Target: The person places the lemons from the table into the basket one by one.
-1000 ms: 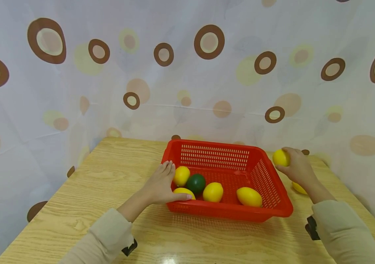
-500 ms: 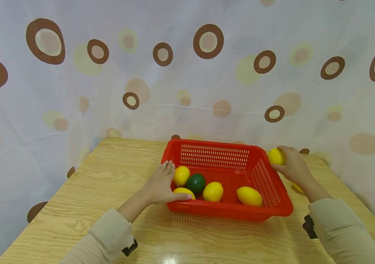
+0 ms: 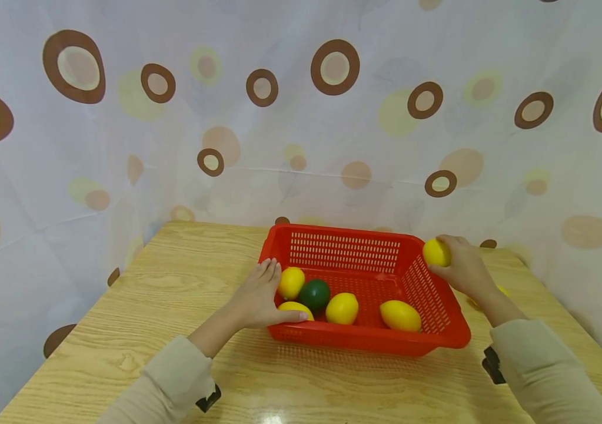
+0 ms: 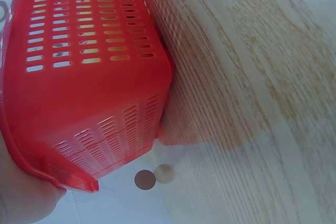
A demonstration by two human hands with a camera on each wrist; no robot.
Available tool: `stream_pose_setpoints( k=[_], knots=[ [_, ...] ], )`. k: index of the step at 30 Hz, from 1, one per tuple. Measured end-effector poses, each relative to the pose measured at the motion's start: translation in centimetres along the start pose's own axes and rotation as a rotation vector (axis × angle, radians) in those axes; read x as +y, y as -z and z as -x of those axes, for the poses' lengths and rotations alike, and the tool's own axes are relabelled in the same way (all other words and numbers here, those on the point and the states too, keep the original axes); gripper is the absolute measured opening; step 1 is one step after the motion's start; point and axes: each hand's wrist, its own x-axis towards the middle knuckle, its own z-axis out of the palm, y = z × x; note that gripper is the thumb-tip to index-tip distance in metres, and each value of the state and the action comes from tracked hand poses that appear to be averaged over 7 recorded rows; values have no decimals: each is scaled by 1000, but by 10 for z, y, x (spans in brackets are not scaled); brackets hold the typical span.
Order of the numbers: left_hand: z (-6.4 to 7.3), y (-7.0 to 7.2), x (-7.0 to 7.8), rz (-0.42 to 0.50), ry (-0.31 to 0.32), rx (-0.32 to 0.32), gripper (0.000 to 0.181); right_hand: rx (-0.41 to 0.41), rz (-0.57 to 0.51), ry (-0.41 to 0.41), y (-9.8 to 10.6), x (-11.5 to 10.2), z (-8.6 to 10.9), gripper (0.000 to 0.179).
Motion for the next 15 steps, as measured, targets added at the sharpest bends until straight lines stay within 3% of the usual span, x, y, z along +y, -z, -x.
stream_pose_setpoints(
  k=[9, 15],
  knots=[
    [0, 0, 0, 4, -5, 3, 115, -42, -58, -28, 0, -7, 0, 62],
    [0, 0, 0, 3, -2, 5, 114, -35, -29, -5, -2, -10, -1, 60]
  ],
)
